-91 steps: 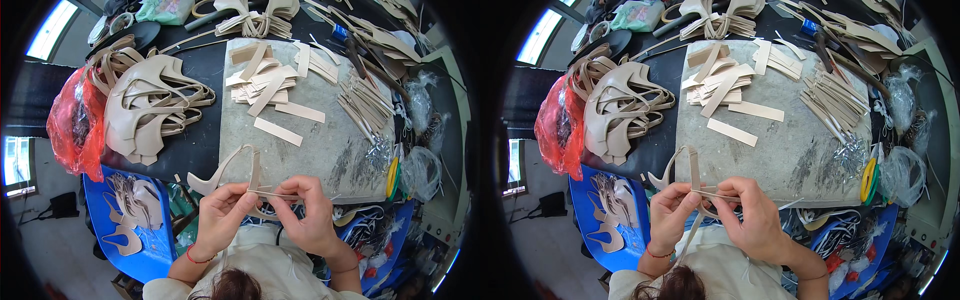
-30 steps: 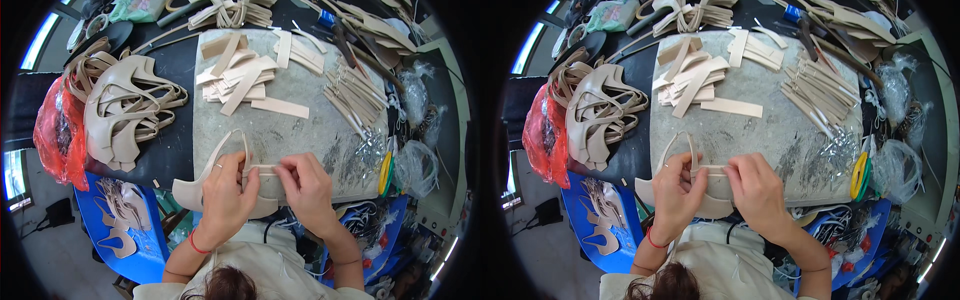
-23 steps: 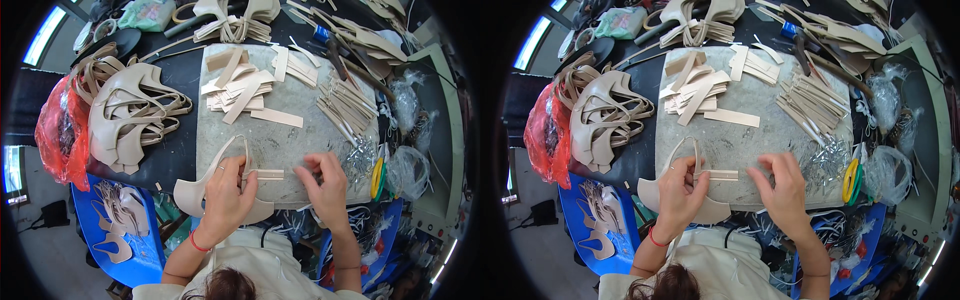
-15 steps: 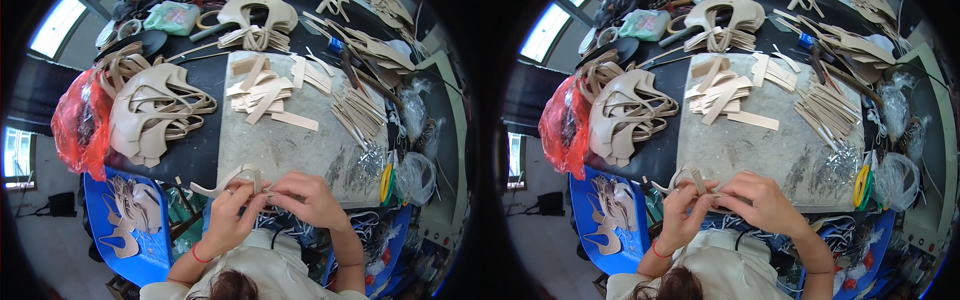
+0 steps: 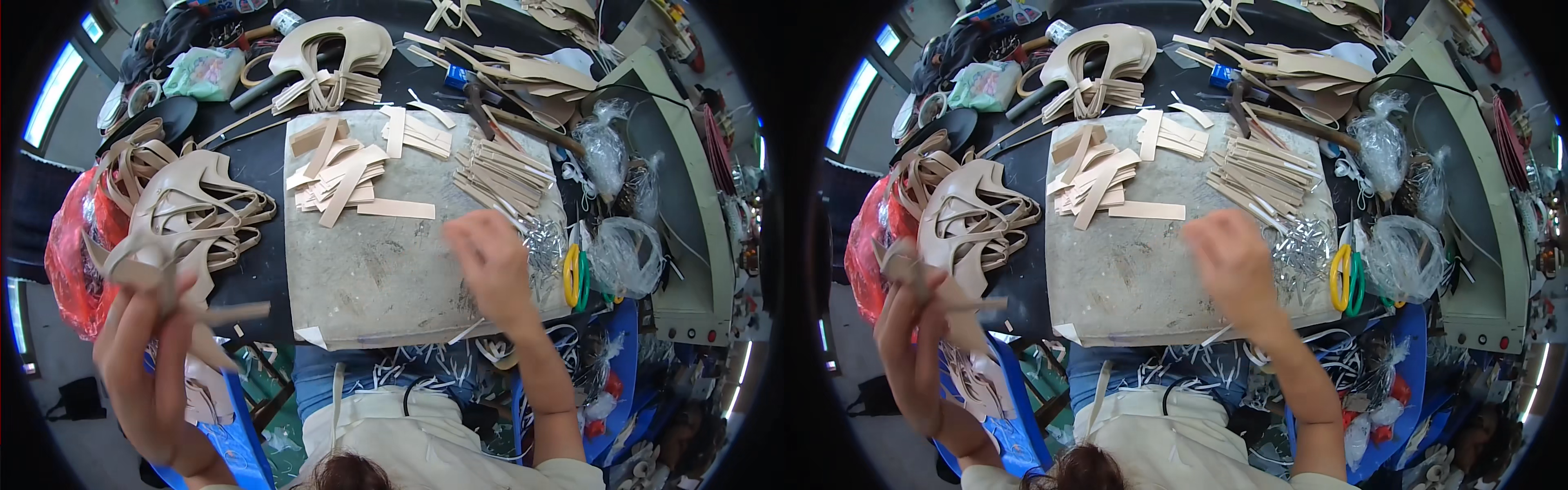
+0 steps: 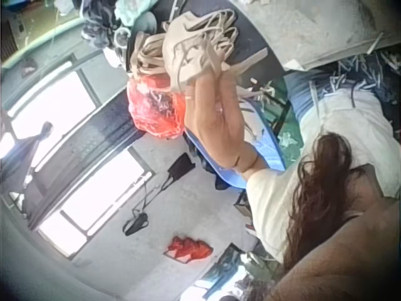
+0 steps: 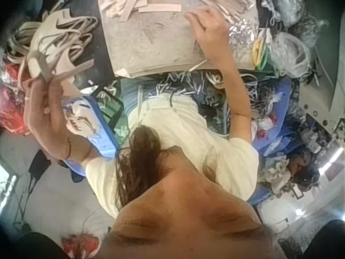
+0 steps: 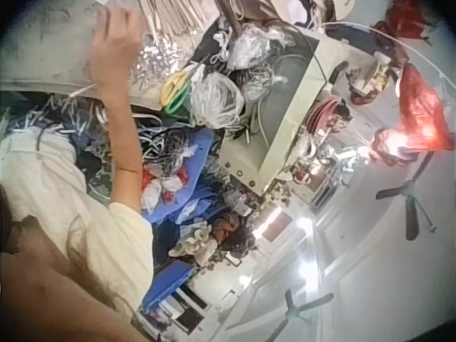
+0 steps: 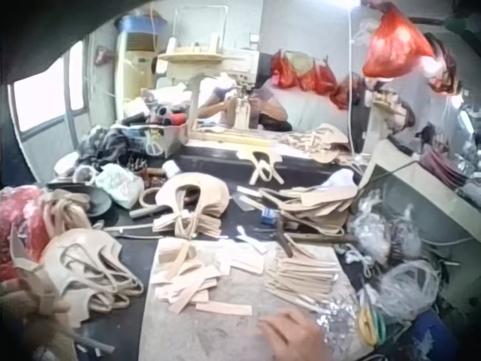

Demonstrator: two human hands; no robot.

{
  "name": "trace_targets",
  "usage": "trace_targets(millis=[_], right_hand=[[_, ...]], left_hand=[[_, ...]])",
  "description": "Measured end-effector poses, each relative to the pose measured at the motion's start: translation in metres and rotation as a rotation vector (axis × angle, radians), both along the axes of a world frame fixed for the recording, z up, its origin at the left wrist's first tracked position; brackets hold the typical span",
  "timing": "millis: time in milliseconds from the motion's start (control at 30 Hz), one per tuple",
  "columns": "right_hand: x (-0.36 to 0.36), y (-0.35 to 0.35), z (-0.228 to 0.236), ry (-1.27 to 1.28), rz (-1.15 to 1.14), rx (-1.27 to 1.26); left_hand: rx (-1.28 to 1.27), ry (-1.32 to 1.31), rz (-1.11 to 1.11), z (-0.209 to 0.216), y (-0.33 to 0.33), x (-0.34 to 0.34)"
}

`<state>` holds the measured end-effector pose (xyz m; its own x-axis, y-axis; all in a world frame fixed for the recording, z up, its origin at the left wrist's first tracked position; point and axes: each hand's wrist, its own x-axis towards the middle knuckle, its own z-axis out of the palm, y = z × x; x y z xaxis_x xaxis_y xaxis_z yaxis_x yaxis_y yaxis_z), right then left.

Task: The person assembles beige shoe components by hand, repeatedly picking up small rectangular strips and attaching them to the edges of larger curved shoe parts. The person handles the parts one at a time, aligning the strips and placing them onto the main body of the shoe component.

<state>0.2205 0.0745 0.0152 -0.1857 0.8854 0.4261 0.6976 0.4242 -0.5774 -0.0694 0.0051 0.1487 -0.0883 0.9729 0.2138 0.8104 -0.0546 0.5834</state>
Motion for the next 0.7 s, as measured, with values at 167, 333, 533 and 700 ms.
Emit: trace_targets(millis=[167, 333, 533, 700], right_hand=[[0.059, 0.016, -0.024, -0.334, -0.298, 0.066], [0.063, 0.020, -0.021, -0.215, -0.256, -0.110], [0.059, 0.018, -0.019, -0.210, -0.186, 0.018], [-0.008, -0.017, 0.010, 0.177, 0.038, -0.190]], left_hand=[[-0.168, 0.197, -0.359, -0.083, 0.065, -0.037], [0.094, 0.217, -0.094, -0.111, 0.056, -0.023], [0.174, -0.021, -0.158, -0.107, 0.023, 0.017], [-0.153, -0.550, -0.384, -0.129, 0.006, 0.077]])
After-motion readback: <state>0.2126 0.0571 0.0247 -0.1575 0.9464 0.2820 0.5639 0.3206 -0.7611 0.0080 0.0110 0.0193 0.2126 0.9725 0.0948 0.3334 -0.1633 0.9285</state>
